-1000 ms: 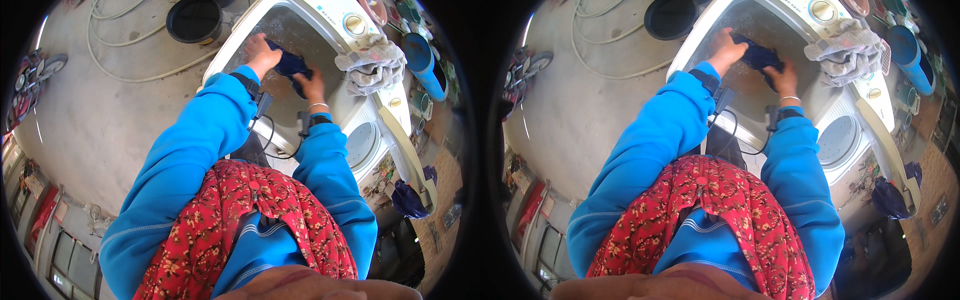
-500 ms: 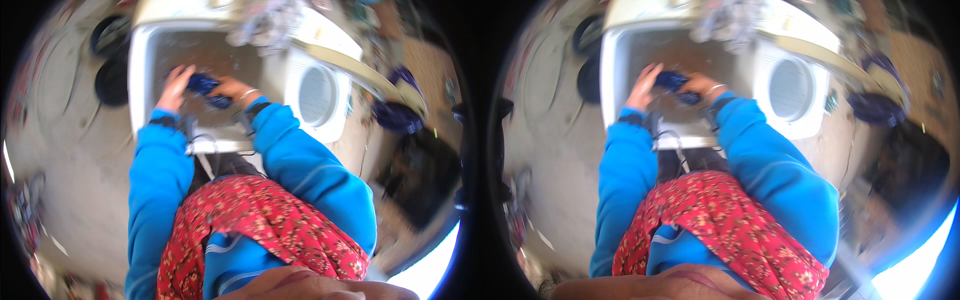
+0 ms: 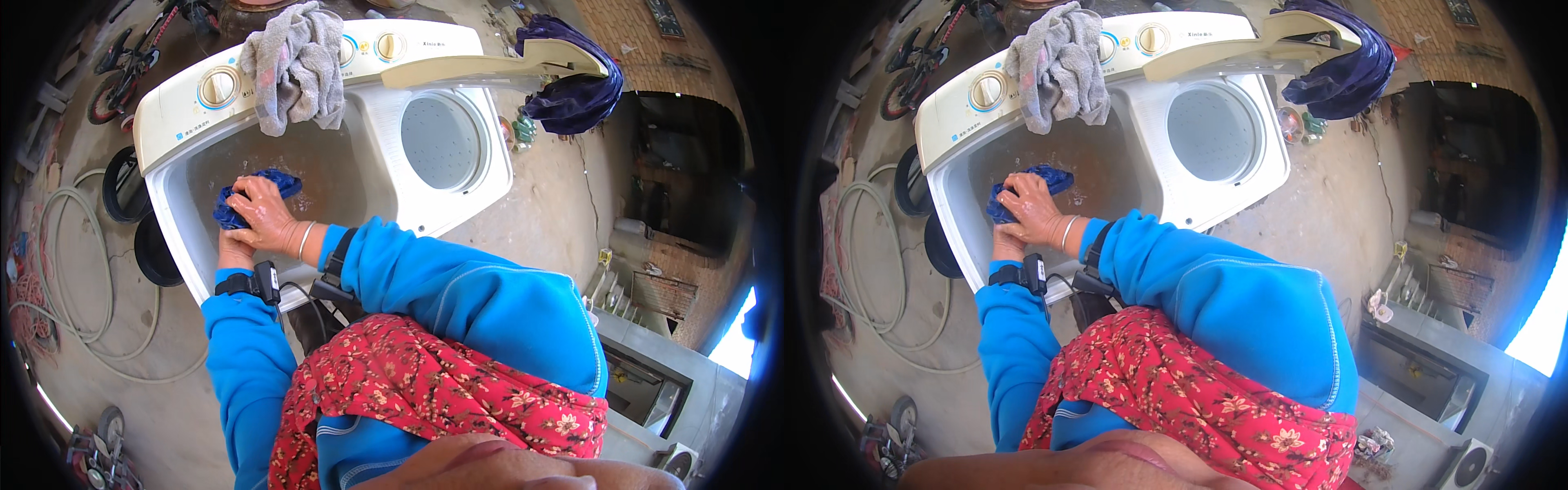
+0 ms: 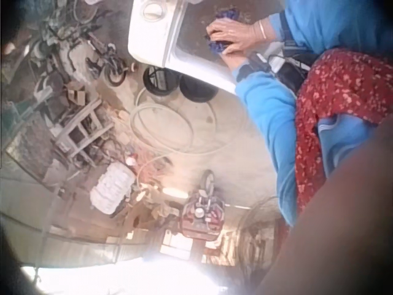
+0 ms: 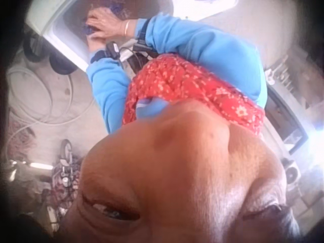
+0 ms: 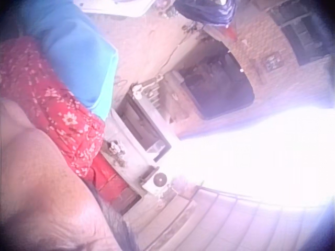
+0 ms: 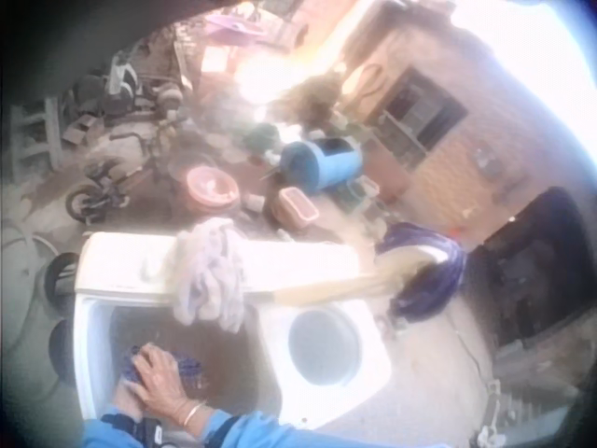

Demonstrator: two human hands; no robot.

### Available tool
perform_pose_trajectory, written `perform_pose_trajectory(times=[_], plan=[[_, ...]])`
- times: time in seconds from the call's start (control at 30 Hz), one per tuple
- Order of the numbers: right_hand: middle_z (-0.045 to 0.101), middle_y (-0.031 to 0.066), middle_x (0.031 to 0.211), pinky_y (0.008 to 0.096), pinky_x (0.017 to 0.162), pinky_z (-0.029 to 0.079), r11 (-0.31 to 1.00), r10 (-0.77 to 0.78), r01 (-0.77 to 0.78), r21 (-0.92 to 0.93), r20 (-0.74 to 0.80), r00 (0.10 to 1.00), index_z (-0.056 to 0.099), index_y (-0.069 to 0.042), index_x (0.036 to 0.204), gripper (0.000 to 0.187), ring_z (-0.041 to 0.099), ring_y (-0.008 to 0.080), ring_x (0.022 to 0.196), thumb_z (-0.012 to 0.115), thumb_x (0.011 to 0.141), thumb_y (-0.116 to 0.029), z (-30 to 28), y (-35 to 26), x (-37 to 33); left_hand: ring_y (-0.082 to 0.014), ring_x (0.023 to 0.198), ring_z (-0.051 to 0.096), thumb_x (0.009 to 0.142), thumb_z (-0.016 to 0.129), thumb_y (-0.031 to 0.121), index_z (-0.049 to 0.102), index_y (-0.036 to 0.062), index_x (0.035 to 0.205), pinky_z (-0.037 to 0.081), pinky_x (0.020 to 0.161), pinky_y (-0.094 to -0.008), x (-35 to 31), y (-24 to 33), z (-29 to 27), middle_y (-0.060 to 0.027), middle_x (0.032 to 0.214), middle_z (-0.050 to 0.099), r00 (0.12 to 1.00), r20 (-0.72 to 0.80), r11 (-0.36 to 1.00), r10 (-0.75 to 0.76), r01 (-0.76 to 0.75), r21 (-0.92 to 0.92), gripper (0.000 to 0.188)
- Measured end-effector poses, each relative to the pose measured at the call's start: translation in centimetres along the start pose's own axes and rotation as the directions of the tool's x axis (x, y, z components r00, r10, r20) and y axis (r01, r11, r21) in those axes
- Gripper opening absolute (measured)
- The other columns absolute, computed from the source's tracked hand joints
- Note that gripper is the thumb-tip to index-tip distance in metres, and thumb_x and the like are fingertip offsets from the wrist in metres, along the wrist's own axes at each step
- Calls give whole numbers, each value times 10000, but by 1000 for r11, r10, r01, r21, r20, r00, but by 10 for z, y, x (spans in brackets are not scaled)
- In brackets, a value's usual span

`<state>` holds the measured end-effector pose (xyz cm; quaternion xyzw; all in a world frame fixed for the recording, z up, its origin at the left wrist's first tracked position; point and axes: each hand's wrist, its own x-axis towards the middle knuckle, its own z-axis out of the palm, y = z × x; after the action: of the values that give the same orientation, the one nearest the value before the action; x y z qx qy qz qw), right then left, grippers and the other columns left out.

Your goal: The person washes two pieces of clothing by hand in a twin-tub washing machine. They submerge, scrub, and rinse a purple garment, then repeat the process with a blue garment, wringing each before setting it aside.

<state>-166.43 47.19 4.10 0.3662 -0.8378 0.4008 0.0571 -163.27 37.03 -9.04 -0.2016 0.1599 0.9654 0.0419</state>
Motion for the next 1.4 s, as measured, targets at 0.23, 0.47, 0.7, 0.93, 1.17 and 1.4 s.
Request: perform_pose_trajectory(times=[0.23,0.47,0.7,0.93,1.17,1.4], plan=[[552,168,896,469,753,477,971,238,-237,22,-59,969,577,-62,883,306,552,386,887,721,760,-302,28,23,-1,-223,948,643,948,543,379,577,98,1177,545,754,-387,10,-15,2,-90,1075,632,986,122,986,117,-129,101,364],[673,235,959,442,852,505,829,559,-524,-198,256,789,695,-24,981,618,633,417,942,525,866,-606,22,132,14,-368,899,647,922,542,391,608,75,1139,491,753,-450,-20,8,40,-176,882,667,933,-237,212,272,182,960,389],[594,204,1166,454,894,498,831,488,-417,-368,123,864,572,-99,1242,535,582,395,1089,723,804,-366,2,160,-26,-370,1245,476,815,645,144,514,127,1312,401,1025,-421,-17,30,38,-261,1367,444,657,-531,563,536,192,804,514],[616,208,1183,408,933,482,882,448,-80,-465,772,451,545,-71,1282,580,567,404,1107,746,754,-204,30,180,-77,-315,1244,446,804,651,101,459,130,1365,361,1005,-542,-13,37,34,-160,1313,512,580,-679,796,450,84,600,594],[675,135,1084,324,875,509,606,554,-782,-148,784,281,604,-16,1206,482,650,258,974,682,731,-9,-5,162,-52,-300,1293,422,853,651,241,483,138,1372,359,1017,-514,-13,33,33,-148,1374,491,709,-645,781,286,218,586,556],[629,17,988,261,846,497,355,189,-791,499,790,583,615,-8,1078,418,609,116,891,711,675,48,-89,68,14,-364,1294,432,847,661,543,471,108,1389,352,1012,-605,-37,33,59,-168,1459,404,923,-378,834,-70,262,486,720]])
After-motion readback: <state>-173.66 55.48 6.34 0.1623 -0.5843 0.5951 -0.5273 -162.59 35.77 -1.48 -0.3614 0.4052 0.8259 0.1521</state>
